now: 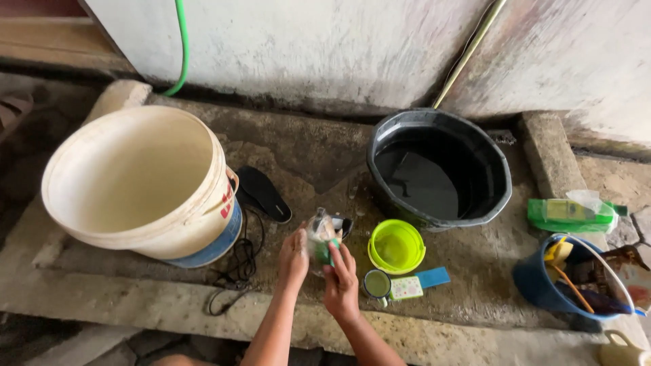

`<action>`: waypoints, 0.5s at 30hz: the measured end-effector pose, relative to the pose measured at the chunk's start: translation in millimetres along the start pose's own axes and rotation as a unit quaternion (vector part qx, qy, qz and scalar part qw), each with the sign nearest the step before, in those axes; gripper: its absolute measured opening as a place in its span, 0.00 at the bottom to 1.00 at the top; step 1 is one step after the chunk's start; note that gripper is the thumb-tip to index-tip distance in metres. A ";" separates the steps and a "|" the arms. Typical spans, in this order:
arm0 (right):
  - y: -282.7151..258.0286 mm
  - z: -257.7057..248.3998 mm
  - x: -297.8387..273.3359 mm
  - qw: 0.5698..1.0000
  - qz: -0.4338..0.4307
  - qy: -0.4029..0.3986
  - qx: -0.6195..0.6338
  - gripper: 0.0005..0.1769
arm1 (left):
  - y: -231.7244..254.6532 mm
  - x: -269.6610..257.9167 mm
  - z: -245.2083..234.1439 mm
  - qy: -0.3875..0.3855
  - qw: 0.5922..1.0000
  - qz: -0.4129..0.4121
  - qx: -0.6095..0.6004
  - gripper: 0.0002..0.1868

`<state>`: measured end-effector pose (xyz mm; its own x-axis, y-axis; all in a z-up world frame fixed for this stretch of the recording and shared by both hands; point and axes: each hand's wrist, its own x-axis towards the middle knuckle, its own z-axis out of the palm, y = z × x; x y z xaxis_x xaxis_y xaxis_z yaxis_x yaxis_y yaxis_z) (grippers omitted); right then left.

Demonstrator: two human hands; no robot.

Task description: Washing a white shoe by scrubbing it with a sponge and soapy water in a basin.

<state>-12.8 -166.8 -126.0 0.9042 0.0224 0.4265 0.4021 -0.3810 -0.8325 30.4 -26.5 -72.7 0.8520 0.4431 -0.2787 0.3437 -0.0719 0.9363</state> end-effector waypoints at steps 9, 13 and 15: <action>26.2 -14.9 -15.0 0.990 0.104 -0.056 0.075 0.30 | -15.6 -4.5 0.8 -0.016 0.978 0.192 0.078 0.46; 6.9 -30.9 8.5 0.950 0.216 -0.058 0.217 0.28 | -3.2 -8.1 -7.2 -0.119 0.977 0.168 0.050 0.45; -8.2 -35.7 31.5 0.977 0.074 -0.053 0.191 0.25 | 19.0 -14.7 -7.9 -0.124 0.978 0.162 0.049 0.43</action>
<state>7.2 -196.0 -93.1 0.9580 0.0976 0.2697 0.2724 -0.0148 -0.9621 21.3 -27.4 -49.1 0.9877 0.1541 -0.0258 0.0660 -0.2623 0.9627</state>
